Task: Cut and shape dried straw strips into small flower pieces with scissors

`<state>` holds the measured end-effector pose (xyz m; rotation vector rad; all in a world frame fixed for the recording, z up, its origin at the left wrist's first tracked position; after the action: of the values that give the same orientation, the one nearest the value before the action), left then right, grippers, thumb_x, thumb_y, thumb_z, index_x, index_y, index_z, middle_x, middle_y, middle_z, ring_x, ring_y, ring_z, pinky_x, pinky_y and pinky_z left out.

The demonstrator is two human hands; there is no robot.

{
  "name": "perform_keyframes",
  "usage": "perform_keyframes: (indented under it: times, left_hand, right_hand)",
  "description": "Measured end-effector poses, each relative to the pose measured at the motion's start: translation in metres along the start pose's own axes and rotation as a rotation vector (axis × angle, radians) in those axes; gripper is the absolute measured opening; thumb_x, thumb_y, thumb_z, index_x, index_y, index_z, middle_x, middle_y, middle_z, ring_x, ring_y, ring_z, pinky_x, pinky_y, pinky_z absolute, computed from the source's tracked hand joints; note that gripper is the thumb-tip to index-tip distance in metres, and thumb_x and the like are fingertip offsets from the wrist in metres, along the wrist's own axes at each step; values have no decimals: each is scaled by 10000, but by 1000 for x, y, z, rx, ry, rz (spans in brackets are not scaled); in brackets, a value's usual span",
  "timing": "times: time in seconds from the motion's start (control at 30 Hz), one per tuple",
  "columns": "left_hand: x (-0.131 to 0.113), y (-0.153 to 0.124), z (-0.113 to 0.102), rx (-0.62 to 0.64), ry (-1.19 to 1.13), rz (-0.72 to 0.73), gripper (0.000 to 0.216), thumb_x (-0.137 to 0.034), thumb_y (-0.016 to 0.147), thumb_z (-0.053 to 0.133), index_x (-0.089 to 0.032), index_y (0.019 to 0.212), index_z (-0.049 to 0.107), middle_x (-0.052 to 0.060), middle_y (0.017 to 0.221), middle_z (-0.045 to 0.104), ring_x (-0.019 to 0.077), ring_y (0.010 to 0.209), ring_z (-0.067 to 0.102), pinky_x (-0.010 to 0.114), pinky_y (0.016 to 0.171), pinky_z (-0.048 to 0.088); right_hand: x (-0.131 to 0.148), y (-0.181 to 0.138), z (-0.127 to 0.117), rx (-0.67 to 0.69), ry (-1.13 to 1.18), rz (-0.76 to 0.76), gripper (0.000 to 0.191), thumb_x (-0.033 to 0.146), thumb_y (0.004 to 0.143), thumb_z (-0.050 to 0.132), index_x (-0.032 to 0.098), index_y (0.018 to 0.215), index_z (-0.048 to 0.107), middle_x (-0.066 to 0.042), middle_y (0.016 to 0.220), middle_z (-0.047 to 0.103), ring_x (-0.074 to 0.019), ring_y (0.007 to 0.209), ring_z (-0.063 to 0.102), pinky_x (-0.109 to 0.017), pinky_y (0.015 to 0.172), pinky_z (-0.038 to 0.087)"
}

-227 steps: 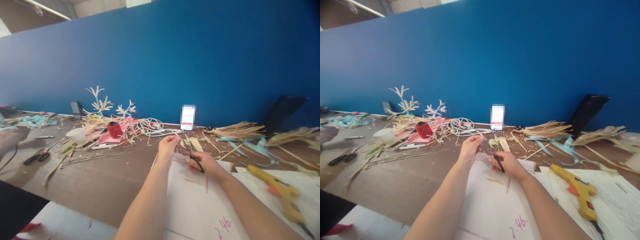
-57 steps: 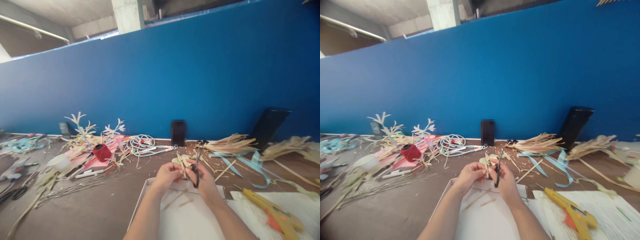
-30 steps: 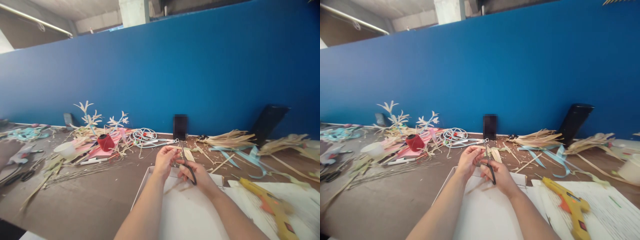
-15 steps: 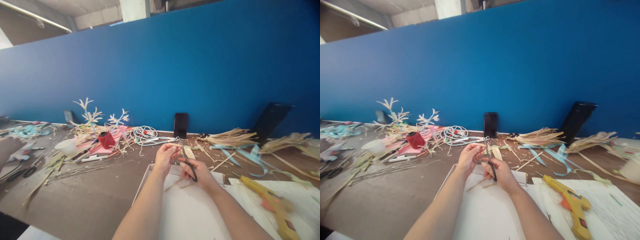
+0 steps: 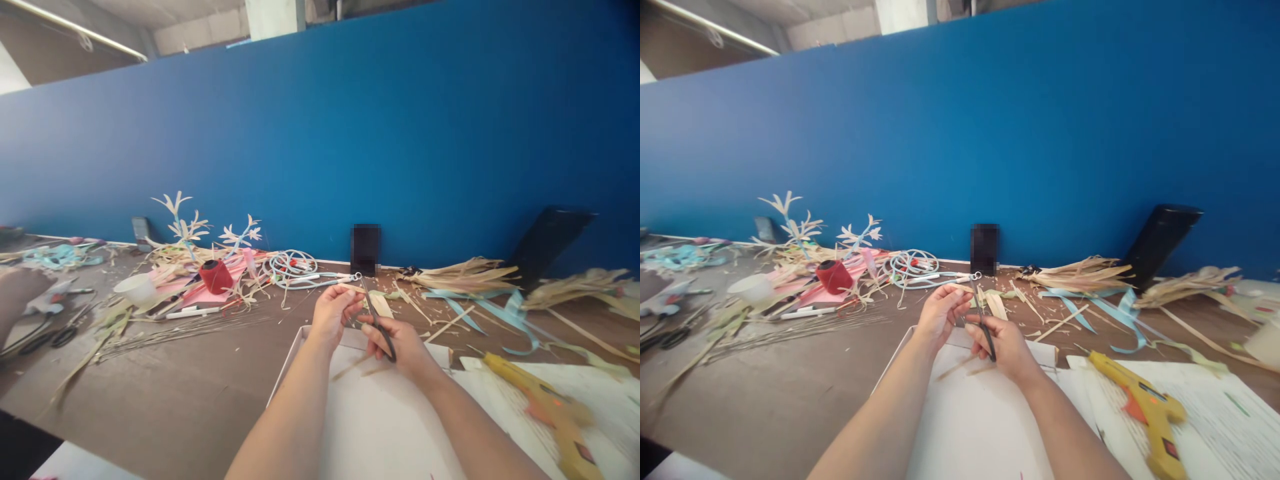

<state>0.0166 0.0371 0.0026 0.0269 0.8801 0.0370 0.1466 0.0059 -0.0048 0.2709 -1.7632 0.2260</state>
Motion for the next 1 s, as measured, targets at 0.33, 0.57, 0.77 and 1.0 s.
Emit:
perform_keyframes:
  times: [0.33, 0.57, 0.77, 1.0]
  left_hand:
    - [0, 2, -3, -48, 10, 9, 253, -292, 648, 726, -126, 733, 555, 47, 777, 639, 103, 703, 621, 165, 574, 506]
    - [-2, 3, -5, -94, 50, 20, 277, -312, 614, 740, -116, 730, 582, 45, 736, 621, 98, 666, 600, 163, 542, 485]
    - [-1, 4, -7, -111, 81, 36, 269, -321, 616, 732, -121, 728, 592, 37, 732, 615, 98, 666, 595, 171, 542, 479]
    - [-1, 6, -9, -136, 96, 54, 281, -339, 602, 732, -124, 724, 599, 19, 683, 601, 77, 596, 561, 172, 518, 457]
  right_hand:
    - [-2, 1, 2, 36, -70, -25, 507, 459, 774, 576, 92, 1122, 607, -3, 559, 620, -112, 479, 501, -247, 513, 410]
    - [-4, 2, 3, 48, -96, -18, 511, 465, 768, 579, 102, 1127, 605, -5, 566, 622, -111, 476, 502, -241, 492, 408]
    - [-4, 1, 3, 45, -97, 11, 505, 464, 755, 591, 109, 1114, 616, -4, 549, 617, -115, 476, 507, -238, 485, 410]
    - [-2, 1, 5, 45, -103, 29, 509, 470, 746, 596, 112, 1108, 620, 8, 517, 590, -110, 454, 493, -226, 450, 385]
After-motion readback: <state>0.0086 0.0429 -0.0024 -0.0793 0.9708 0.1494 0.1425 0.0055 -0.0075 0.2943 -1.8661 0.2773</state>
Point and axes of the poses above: each hand's wrist, its own y-axis towards the middle knuckle, its own z-axis out of the palm, x = y × z, the point moved 5 cm from there along y, towards the middle knuckle
